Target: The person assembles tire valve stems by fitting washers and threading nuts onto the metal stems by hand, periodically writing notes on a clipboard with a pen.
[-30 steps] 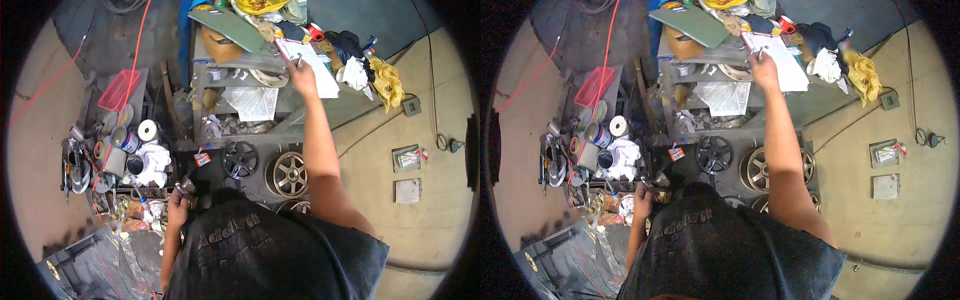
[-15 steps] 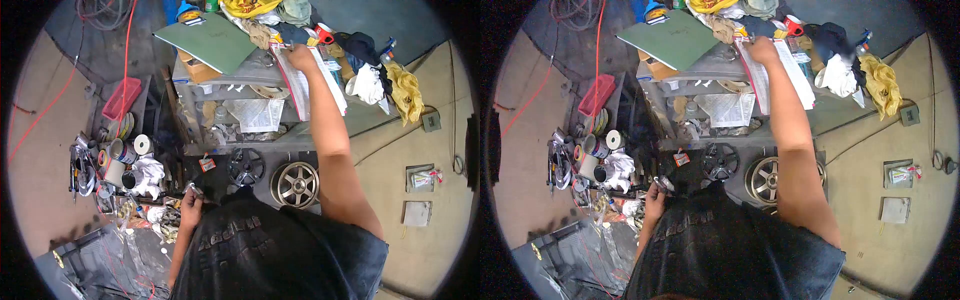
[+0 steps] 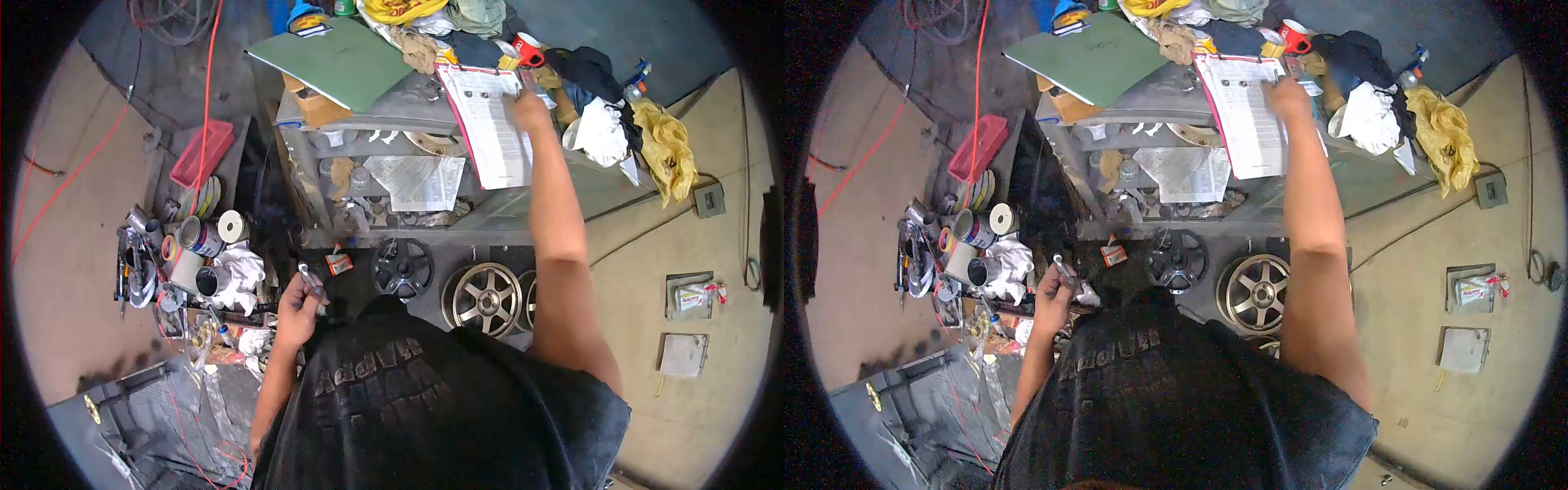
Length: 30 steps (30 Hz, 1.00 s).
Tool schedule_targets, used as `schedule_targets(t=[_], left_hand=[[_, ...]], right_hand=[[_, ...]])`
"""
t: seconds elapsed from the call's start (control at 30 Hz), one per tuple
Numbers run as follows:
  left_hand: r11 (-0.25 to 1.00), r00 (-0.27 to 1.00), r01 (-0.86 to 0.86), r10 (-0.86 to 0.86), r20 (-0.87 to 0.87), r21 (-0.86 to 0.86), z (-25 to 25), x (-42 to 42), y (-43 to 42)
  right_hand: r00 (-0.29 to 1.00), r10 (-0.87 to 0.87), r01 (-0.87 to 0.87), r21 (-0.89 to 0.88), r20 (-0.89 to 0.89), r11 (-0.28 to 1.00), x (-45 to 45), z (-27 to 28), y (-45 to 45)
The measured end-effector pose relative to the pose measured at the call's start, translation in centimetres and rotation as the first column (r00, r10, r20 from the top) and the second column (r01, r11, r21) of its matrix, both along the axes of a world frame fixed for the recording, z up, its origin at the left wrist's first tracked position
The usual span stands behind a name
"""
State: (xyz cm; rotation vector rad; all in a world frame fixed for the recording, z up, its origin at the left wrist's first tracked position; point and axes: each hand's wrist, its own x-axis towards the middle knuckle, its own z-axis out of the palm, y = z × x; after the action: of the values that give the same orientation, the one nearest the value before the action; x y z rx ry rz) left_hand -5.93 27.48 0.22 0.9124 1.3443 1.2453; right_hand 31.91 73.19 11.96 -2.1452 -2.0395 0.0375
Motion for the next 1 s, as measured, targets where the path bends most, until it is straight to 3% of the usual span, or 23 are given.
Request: schedule_targets(t=[0.17,0.23,0.27,0.33,0.37,0.4,0.43,0.47,0.5,0.53,0.6,0.63,0.77,0.83,1.0], left_hand=[[0.999,0.998,0.041,-0.039,-0.056,0.032,0.5,-0.3,-0.8],[0.998,0.998,0.039,-0.037,-0.042,0.043,2.2,-0.1,-0.9],[0.999,0.999,0.022,-0.021,-0.041,0.036,2.9,0.0,-0.8],[0.998,0.986,-0.021,0.029,-0.163,0.051,4.0,-0.4,-1.1],[0.995,0.953,-0.016,0.044,-0.298,0.094,4.2,-0.8,-1.1],[0.992,0.901,-0.002,0.056,-0.43,0.125,4.3,-1.1,-1.1],[0.987,0.9,-0.022,0.088,-0.426,0.157,4.5,-1.1,-1.3],[0.979,0.899,-0.031,0.116,-0.423,0.201,5.0,-0.9,-1.3],[0.986,0.885,-0.057,0.122,-0.45,0.155,6.1,-0.6,-1.6],[0.991,0.872,-0.076,0.121,-0.474,0.112,7.1,-0.4,-1.7],[0.981,0.833,-0.116,0.182,-0.522,0.158,7.4,-0.4,-2.2],[0.982,0.798,-0.121,0.183,-0.574,0.144,8.5,-0.5,-2.6],[0.978,0.738,-0.104,0.197,-0.646,0.179,9.5,-1.4,-4.0],[0.978,0.731,-0.075,0.186,-0.657,0.193,9.0,-2.0,-4.6],[0.944,0.801,-0.236,0.322,-0.504,0.229,8.7,-4.2,-5.7]], right_hand=[[0.995,0.067,-0.064,-0.042,0.071,0.997,1.1,-1.9,1.2],[0.993,0.108,-0.109,0.022,0.036,0.994,0.6,-0.9,-0.2],[0.996,0.086,-0.086,0.115,0.001,0.99,0.6,-0.7,-1.0],[0.957,0.219,-0.135,0.374,-0.191,0.917,-1.8,0.3,-4.4],[0.896,0.318,-0.174,0.416,-0.309,0.893,-4.7,1.6,-8.3],[0.732,0.488,-0.279,0.444,-0.476,0.852,-7.6,1.8,-11.7],[0.551,0.476,-0.346,0.332,-0.685,0.878,-11.4,1.7,-16.8],[0.364,0.289,-0.445,0.107,-0.886,0.889,-14.2,-0.3,-20.7],[0.389,0.312,-0.605,0.014,-0.867,0.796,-16.8,-0.6,-25.1],[0.274,0.268,-0.745,-0.028,-0.924,0.666,-18.5,-2.6,-28.0],[0.034,0.232,-0.857,0.092,-0.972,0.508,-22.1,-3.6,-32.8],[-0.053,0.101,-0.857,0.097,-0.994,0.506,-23.8,-4.3,-34.3],[-0.131,-0.002,-0.873,0.114,-0.991,0.474,-26.6,-6.1,-36.3],[-0.019,0.077,-0.884,0.053,-0.997,0.465,-26.9,-6.3,-36.3],[0.022,0.16,-0.88,0.056,-0.987,0.471,-27.3,-5.3,-37.0]])
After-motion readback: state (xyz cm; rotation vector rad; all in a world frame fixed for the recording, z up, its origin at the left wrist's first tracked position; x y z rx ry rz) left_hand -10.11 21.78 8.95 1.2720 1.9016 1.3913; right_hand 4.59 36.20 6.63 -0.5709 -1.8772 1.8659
